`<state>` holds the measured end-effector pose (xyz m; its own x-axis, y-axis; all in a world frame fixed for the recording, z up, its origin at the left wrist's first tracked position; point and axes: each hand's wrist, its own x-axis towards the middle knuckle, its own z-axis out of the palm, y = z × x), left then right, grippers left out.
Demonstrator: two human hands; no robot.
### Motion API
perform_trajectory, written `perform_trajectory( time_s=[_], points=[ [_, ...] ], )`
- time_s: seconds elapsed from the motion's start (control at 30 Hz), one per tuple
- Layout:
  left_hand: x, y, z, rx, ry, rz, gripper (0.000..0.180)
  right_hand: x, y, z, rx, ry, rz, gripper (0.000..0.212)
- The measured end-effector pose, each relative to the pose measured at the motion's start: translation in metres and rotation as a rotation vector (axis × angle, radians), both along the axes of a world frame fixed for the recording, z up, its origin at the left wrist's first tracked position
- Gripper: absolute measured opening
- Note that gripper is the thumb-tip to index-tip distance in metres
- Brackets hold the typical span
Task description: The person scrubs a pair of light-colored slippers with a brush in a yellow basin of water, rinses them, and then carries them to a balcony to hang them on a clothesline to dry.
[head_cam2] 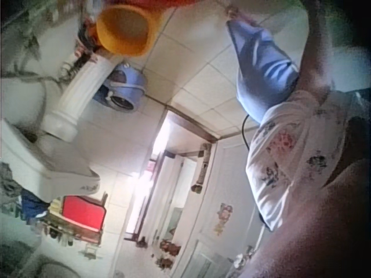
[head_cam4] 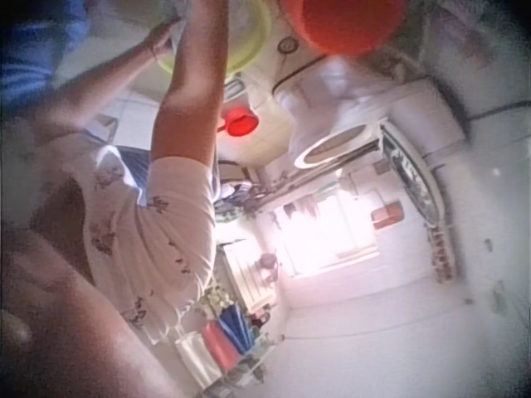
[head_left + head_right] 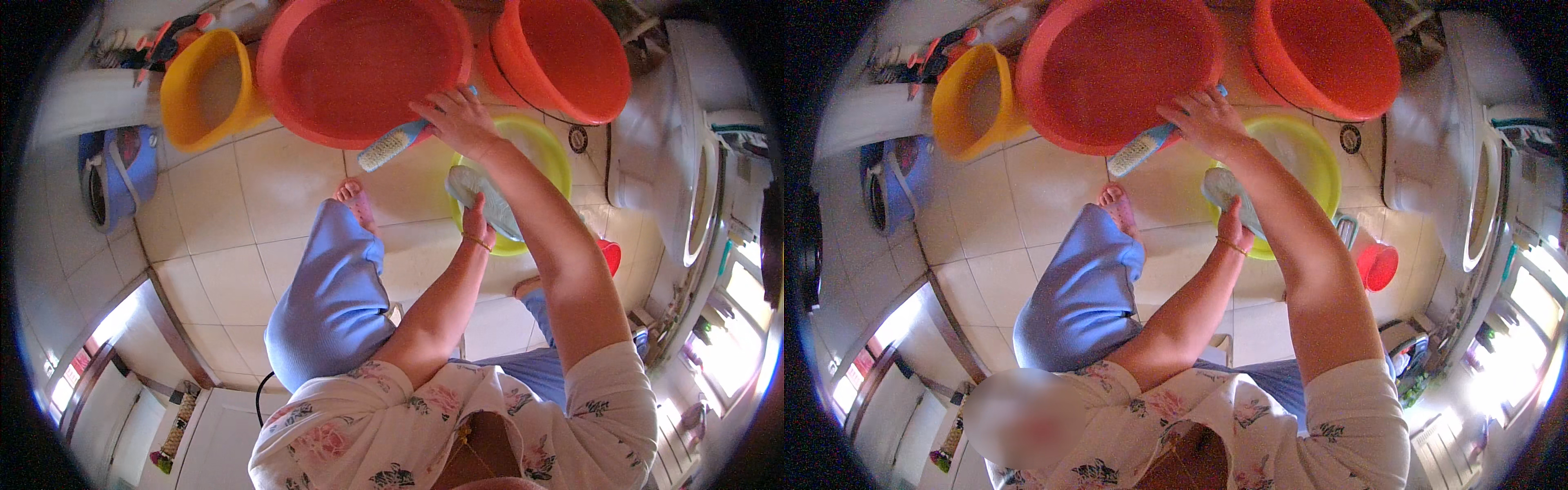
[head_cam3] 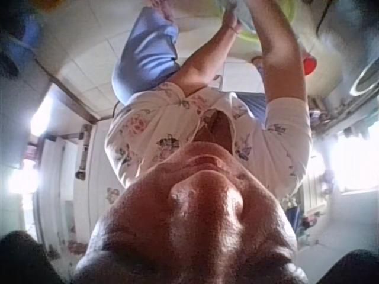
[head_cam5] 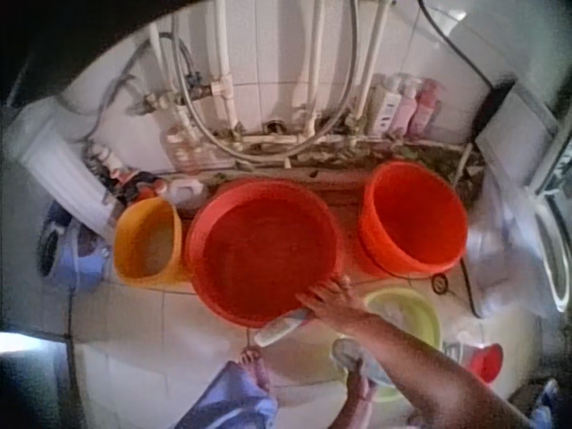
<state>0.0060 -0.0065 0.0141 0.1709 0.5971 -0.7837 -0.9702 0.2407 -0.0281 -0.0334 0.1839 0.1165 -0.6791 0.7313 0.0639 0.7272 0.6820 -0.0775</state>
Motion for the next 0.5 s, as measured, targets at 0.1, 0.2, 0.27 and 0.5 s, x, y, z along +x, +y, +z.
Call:
perform_trajectory(
  time_s=[0.1, 0.2, 0.27, 0.5],
  points=[
    [-0.003, 0.002, 0.002, 0.045, 0.007, 0.001, 0.046, 0.015, -0.012, 0.022, 0.038, 0.095, -0.153, 0.046],
    [-0.008, 0.008, 0.016, 0.187, 0.004, -0.052, 0.043, 0.079, -0.053, 0.017, -0.196, 0.361, -0.563, 0.055],
    [-0.004, 0.014, 0.018, 0.315, -0.097, -0.134, 0.045, 0.148, -0.105, -0.022, -0.669, 0.302, -0.690, 0.067],
    [-0.005, 0.013, 0.034, 0.336, -0.260, -0.190, 0.053, 0.149, -0.202, -0.005, -0.586, 0.417, -0.769, 0.082]
  ],
)
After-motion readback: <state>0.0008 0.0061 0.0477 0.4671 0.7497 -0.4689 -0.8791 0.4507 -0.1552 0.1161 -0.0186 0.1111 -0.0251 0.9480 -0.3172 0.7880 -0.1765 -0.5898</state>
